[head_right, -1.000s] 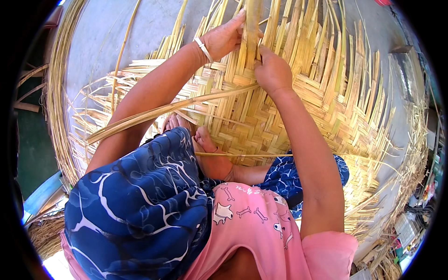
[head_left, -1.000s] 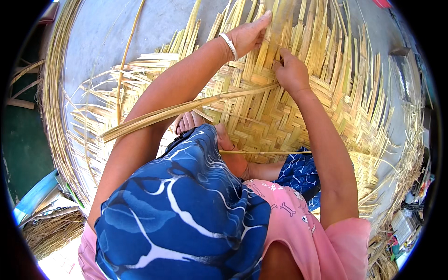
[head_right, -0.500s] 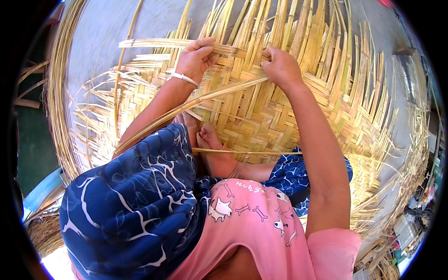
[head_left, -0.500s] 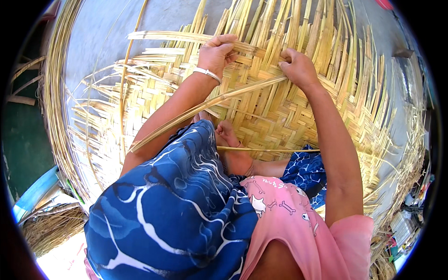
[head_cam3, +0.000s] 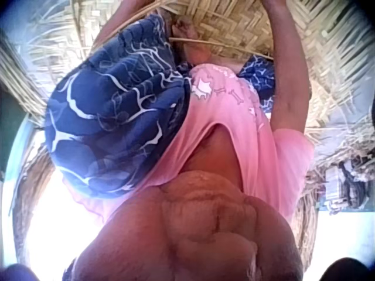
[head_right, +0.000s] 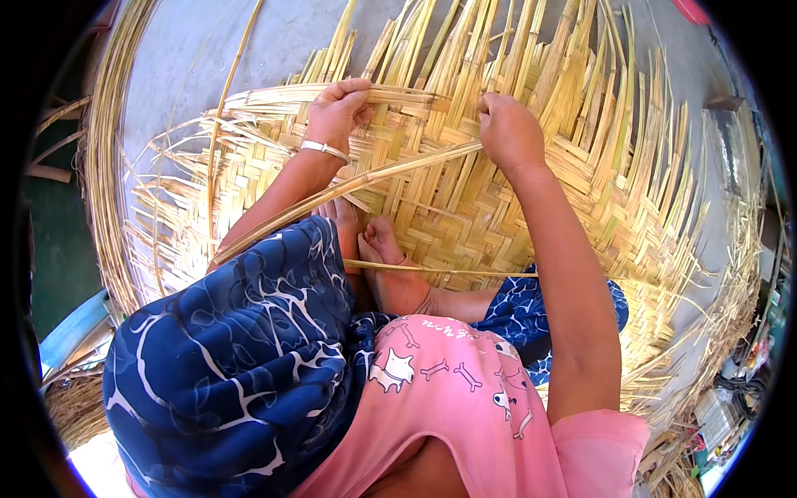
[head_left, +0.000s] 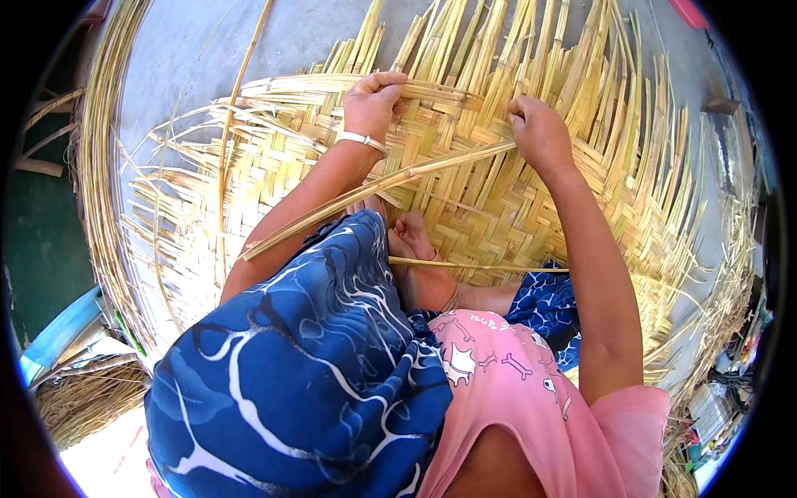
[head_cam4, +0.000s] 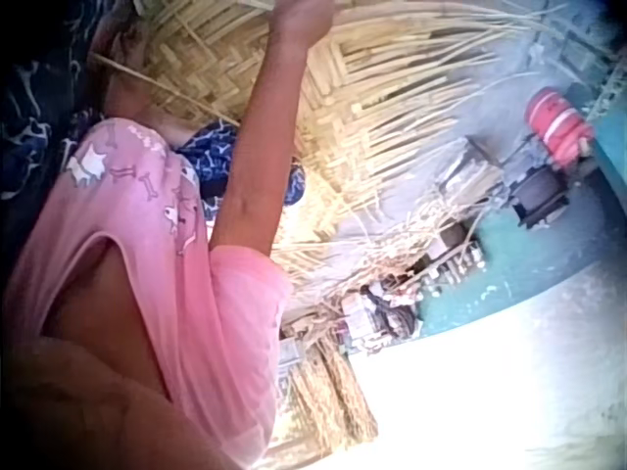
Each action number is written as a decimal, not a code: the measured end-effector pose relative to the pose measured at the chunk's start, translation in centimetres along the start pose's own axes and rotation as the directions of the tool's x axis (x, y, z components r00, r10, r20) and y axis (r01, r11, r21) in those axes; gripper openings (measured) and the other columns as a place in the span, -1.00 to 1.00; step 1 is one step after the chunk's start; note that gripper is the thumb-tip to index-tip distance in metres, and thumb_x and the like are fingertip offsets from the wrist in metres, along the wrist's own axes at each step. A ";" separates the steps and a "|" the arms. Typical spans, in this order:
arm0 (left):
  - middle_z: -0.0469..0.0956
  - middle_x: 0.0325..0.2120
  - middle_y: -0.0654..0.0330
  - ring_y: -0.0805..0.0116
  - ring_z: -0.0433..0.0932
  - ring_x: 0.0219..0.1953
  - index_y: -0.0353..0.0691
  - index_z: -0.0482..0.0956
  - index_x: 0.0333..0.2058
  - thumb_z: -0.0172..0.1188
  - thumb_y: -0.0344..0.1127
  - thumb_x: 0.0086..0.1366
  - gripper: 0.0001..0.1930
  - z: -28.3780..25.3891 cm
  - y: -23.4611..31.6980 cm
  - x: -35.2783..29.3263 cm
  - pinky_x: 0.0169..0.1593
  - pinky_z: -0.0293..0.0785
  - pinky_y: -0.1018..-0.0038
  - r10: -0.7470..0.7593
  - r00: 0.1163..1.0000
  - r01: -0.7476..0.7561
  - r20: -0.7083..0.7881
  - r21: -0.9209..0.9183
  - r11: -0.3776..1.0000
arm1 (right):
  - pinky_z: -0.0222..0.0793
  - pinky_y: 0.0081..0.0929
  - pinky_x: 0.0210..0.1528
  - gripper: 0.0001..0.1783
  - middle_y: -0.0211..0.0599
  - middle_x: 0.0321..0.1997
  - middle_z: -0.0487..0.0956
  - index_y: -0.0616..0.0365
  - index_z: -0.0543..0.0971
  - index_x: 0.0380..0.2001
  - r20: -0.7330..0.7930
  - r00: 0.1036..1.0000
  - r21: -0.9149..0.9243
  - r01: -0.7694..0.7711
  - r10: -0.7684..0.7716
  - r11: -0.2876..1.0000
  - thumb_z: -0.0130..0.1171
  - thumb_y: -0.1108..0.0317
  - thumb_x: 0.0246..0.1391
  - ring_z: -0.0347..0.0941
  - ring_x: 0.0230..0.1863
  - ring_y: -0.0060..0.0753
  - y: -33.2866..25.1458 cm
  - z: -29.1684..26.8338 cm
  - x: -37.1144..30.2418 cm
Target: The person weaves a basket by hand, interlacing thin bamboo strips in a circular pattern. The hands repeatedly pull and press the strips to form a tight weave.
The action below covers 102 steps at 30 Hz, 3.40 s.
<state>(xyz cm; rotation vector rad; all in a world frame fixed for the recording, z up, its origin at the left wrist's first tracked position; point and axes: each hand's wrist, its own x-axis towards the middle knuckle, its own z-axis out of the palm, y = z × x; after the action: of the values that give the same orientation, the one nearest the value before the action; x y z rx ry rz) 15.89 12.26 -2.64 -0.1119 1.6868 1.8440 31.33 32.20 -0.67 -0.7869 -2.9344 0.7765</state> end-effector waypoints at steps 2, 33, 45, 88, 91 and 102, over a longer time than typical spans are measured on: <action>0.56 -0.43 0.26 0.47 0.53 -0.41 -0.21 0.58 -0.29 0.16 -0.47 0.19 -0.88 -0.2 -0.2 0.3 -0.30 0.54 0.53 0.015 1.000 -0.014 0.018 -0.017 1.000 | 0.36 -0.21 -0.13 -0.82 -0.10 -0.22 0.51 0.13 0.53 -0.26 -0.032 0.999 -0.001 0.026 -0.026 1.000 0.05 0.40 0.04 0.44 -0.18 0.01 0.0 0.4 -0.3; 0.50 -0.12 0.11 0.36 0.46 -0.01 -0.38 0.42 -0.01 0.06 -0.41 0.25 -0.67 -0.7 3.6 5.8 0.07 0.41 0.48 -0.093 0.860 0.004 0.501 0.176 0.984 | 0.35 -0.12 -0.26 -0.78 -0.11 -0.43 0.56 0.08 0.55 -0.38 -0.006 0.996 0.076 -0.084 0.085 0.994 0.06 0.20 0.00 0.47 -0.35 0.03 -6.6 1.5 3.2; 0.56 -0.42 0.15 0.43 0.54 -0.36 -0.45 0.47 -0.12 0.39 -0.18 0.04 -0.47 2.5 2.9 9.4 -0.29 0.50 0.47 -0.109 0.899 -0.234 0.424 0.675 0.700 | 0.36 -0.14 -0.24 -0.75 -0.02 -0.47 0.56 0.19 0.50 -0.35 -0.059 0.985 0.220 -0.145 0.162 0.965 0.01 0.25 -0.04 0.48 -0.37 0.05 -6.4 1.7 3.2; 0.53 -0.19 0.19 0.27 0.46 -0.08 -0.17 0.48 -0.10 0.13 -0.23 0.25 -0.72 -0.8 2.6 5.7 0.06 0.35 0.21 -0.052 0.910 0.180 0.410 -0.280 0.943 | 0.35 -0.15 -0.21 -0.69 -0.09 -0.33 0.57 0.13 0.52 -0.30 0.092 0.995 0.212 -0.061 0.042 0.975 0.09 0.11 0.04 0.47 -0.25 0.04 -4.6 2.5 3.5; 0.55 -0.25 0.21 0.31 0.49 -0.14 -0.17 0.51 -0.14 0.12 -0.33 0.25 -0.80 -1.6 2.7 5.0 -0.01 0.43 0.28 -0.083 0.928 0.186 0.364 -0.255 0.949 | 0.35 -0.17 -0.22 -0.70 -0.14 -0.32 0.57 0.11 0.53 -0.31 0.060 0.997 0.254 -0.066 0.053 0.965 0.09 0.11 0.05 0.48 -0.25 0.00 -4.4 2.7 3.4; 0.60 -0.37 0.17 0.42 0.60 -0.38 -0.27 0.58 -0.21 0.14 -0.45 0.22 -0.84 -1.3 1.6 5.6 -0.36 0.59 0.55 0.116 0.991 -0.128 0.061 0.256 0.958 | 0.40 -0.21 -0.19 -0.79 -0.27 -0.17 0.50 -0.03 0.53 -0.20 -0.163 0.986 0.214 -0.003 0.039 0.977 -0.01 0.27 0.13 0.48 -0.25 -0.09 -4.6 4.8 1.9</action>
<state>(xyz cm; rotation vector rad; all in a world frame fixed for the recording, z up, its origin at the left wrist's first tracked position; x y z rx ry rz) 10.19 13.24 -4.09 0.1453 1.9233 1.6786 26.89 27.45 -3.01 -0.8220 -2.6458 0.9565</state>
